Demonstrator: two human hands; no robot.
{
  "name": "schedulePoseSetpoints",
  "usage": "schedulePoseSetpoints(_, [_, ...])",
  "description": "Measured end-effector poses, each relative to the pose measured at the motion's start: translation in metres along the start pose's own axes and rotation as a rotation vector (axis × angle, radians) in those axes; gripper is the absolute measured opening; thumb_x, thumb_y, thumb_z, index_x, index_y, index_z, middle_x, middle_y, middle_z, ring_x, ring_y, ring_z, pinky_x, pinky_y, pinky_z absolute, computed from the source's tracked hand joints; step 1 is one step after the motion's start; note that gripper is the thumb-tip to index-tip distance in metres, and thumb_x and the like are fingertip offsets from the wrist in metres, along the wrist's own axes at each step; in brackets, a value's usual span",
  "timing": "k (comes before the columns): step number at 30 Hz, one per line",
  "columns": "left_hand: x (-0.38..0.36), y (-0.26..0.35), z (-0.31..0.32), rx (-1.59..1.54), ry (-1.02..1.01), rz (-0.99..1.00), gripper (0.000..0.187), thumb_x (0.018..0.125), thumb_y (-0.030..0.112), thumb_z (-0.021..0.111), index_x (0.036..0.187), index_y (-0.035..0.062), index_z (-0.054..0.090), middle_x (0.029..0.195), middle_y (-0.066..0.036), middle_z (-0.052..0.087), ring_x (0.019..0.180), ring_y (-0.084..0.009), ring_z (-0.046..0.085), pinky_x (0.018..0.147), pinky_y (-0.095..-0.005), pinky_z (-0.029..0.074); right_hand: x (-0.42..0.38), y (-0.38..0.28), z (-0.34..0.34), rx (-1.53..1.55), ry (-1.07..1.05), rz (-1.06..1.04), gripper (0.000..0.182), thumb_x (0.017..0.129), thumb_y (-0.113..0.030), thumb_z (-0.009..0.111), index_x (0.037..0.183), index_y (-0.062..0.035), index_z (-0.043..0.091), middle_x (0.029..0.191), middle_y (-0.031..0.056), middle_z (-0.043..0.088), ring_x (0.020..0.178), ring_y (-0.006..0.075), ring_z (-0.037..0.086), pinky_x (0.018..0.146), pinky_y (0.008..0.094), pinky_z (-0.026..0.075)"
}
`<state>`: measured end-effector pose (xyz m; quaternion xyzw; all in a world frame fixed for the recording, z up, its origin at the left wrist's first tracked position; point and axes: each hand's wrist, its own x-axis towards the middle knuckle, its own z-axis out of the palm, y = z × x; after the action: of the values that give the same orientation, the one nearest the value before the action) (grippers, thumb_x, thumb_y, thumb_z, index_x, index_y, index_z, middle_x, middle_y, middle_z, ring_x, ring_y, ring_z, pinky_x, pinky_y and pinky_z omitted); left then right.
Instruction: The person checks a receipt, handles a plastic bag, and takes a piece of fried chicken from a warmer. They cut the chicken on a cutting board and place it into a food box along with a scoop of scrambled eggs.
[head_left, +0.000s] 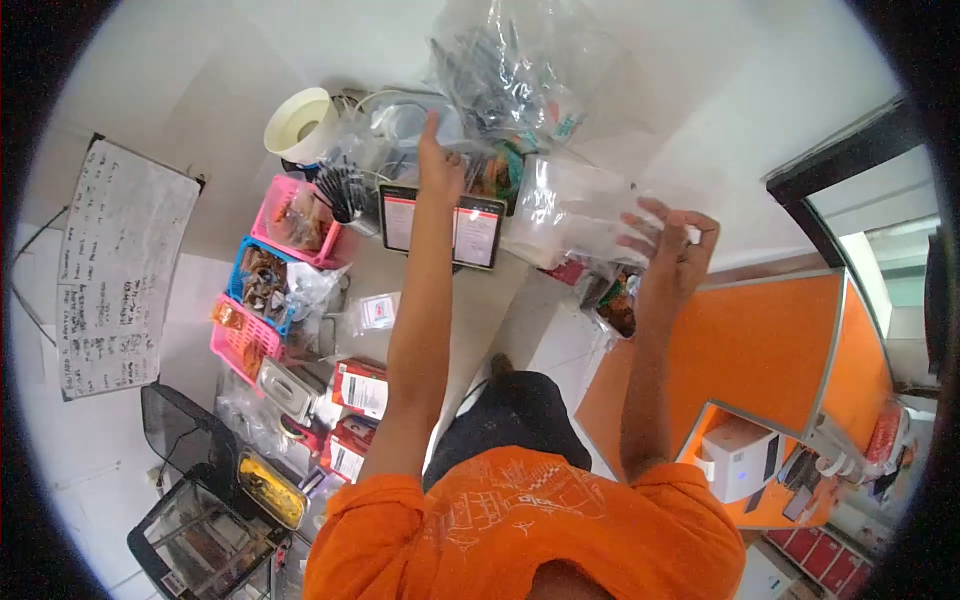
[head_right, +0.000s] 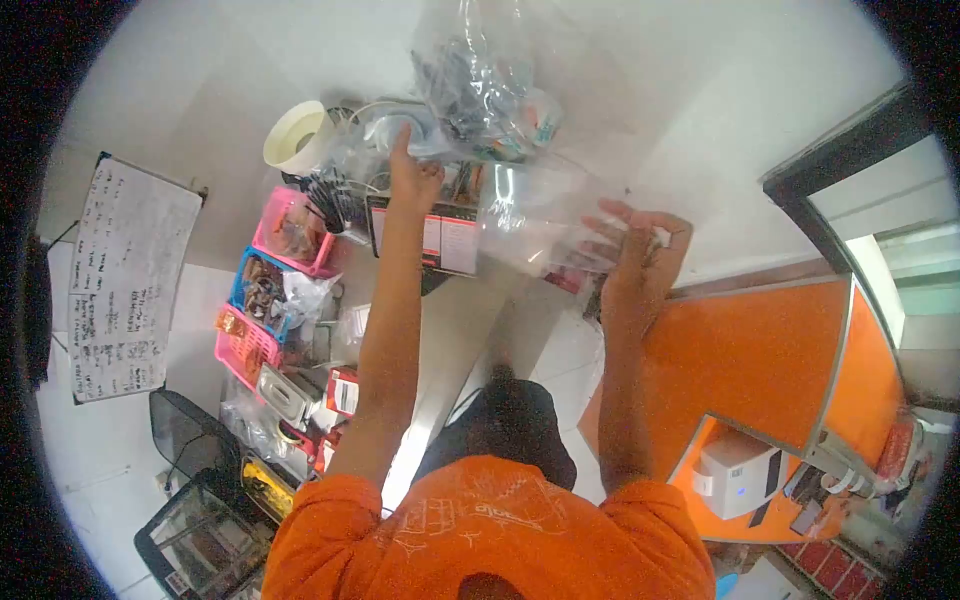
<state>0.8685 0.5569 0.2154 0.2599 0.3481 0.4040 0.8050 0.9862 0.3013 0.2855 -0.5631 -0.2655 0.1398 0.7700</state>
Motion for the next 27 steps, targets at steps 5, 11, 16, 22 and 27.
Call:
schedulePoseSetpoints(5, [-0.116,-0.106,-0.055,-0.133,-0.555,-0.345,0.053,0.105,0.043,0.034,0.141,0.0044,0.04,0.136,-0.011,0.048,0.12,-0.0223,0.047,0.106,-0.0345,0.036,-0.02,0.048,-0.021,0.207,-0.175,0.359,0.022,0.1,-0.023,0.057,0.114,-0.0084,0.047,0.096,0.0131,0.069,0.077,0.0192,0.068,0.063,0.0317,0.059])
schedulePoseSetpoints(11, [-0.192,-0.089,-0.108,0.627,-0.812,0.063,0.028,0.096,0.024,0.063,0.118,0.0059,0.063,0.11,-0.004,0.068,0.099,-0.0139,0.062,0.089,-0.0318,0.047,-0.057,0.091,-0.011,-0.29,-0.529,0.358,0.025,0.098,-0.024,0.059,0.117,-0.0081,0.055,0.083,0.0012,0.054,0.067,0.0094,0.054,0.059,0.0283,0.054])
schedulePoseSetpoints(16, [-0.28,-0.064,-0.175,0.533,-0.466,-0.184,0.02,0.089,0.021,0.072,0.101,0.0057,0.068,0.088,-0.004,0.07,0.077,-0.0131,0.066,0.074,-0.0296,0.051,-0.056,0.092,0.026,-0.169,-0.376,0.284,0.024,0.1,-0.023,0.055,0.116,-0.0066,0.051,0.083,0.0035,0.054,0.063,0.01,0.054,0.048,0.0254,0.054])
schedulePoseSetpoints(22, [-0.367,-0.06,-0.245,-0.325,-0.021,0.003,0.03,0.092,0.013,0.068,0.119,0.004,0.061,0.107,-0.008,0.067,0.091,-0.0176,0.066,0.087,-0.0337,0.052,-0.121,0.118,0.061,-0.126,-0.565,0.387,0.024,0.101,-0.024,0.054,0.118,-0.0091,0.047,0.087,0.0054,0.056,0.063,0.012,0.055,0.049,0.0283,0.054])
schedulePoseSetpoints(27, [-0.406,-0.071,-0.267,-0.056,0.146,0.158,0.04,0.098,0.021,0.057,0.135,0.0071,0.05,0.131,-0.013,0.058,0.118,-0.0257,0.058,0.1,-0.0408,0.047,-0.178,0.127,0.079,-0.033,-0.643,0.506,0.022,0.101,-0.023,0.054,0.118,-0.0106,0.047,0.091,0.0071,0.055,0.071,0.012,0.055,0.051,0.0282,0.054])
